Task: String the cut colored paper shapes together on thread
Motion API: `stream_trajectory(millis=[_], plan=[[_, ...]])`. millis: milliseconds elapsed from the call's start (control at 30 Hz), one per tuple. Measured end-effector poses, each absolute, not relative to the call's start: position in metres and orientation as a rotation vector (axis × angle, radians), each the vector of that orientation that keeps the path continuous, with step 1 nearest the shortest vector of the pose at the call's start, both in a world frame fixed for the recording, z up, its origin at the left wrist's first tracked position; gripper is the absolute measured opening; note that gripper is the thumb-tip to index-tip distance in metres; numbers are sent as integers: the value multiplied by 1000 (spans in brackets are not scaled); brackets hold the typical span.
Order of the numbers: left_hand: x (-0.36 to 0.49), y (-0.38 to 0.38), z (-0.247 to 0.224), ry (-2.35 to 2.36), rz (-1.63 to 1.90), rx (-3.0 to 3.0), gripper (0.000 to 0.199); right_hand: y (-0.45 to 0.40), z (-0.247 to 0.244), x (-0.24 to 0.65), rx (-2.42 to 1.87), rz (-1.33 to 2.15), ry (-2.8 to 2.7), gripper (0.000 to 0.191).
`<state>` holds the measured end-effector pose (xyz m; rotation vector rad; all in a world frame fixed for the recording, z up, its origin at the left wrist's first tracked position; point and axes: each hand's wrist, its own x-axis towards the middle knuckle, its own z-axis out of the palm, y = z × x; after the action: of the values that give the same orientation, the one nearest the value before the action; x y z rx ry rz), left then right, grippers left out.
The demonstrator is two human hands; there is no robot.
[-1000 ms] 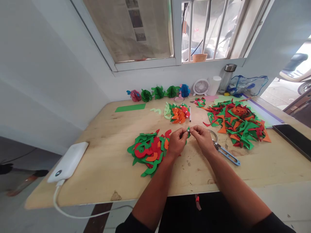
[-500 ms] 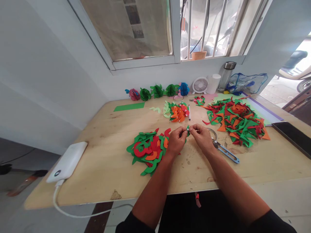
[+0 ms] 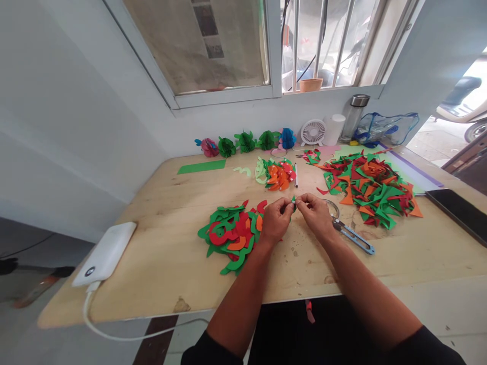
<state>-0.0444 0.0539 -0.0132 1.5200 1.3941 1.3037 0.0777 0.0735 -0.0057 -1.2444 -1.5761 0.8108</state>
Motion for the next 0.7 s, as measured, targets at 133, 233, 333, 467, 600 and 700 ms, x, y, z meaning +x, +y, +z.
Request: stream_trajectory(millis=[133, 233, 333, 467, 600, 700], plan=[[-45, 54, -14, 1429, 1295, 1525, 21, 74, -9, 77, -1253, 726, -1623, 20], [-45, 53, -15, 1439, 1290, 1512, 20, 73, -12, 77, -1247, 599, -1676, 17], [-44, 52, -14, 1447, 1292, 1509, 20, 71, -13, 77, -1230, 419, -1761, 12], [-43, 51, -12, 1439, 1308, 1491, 20, 68, -12, 77, -1226, 272, -1831, 10], [-41, 51, -11, 1435, 1322, 1479, 19, 68, -12, 76, -1249, 260, -1813, 10], [-41, 51, -11, 1441, 1313, 1483, 19, 69, -12, 76, -1267, 288, -1790, 12]])
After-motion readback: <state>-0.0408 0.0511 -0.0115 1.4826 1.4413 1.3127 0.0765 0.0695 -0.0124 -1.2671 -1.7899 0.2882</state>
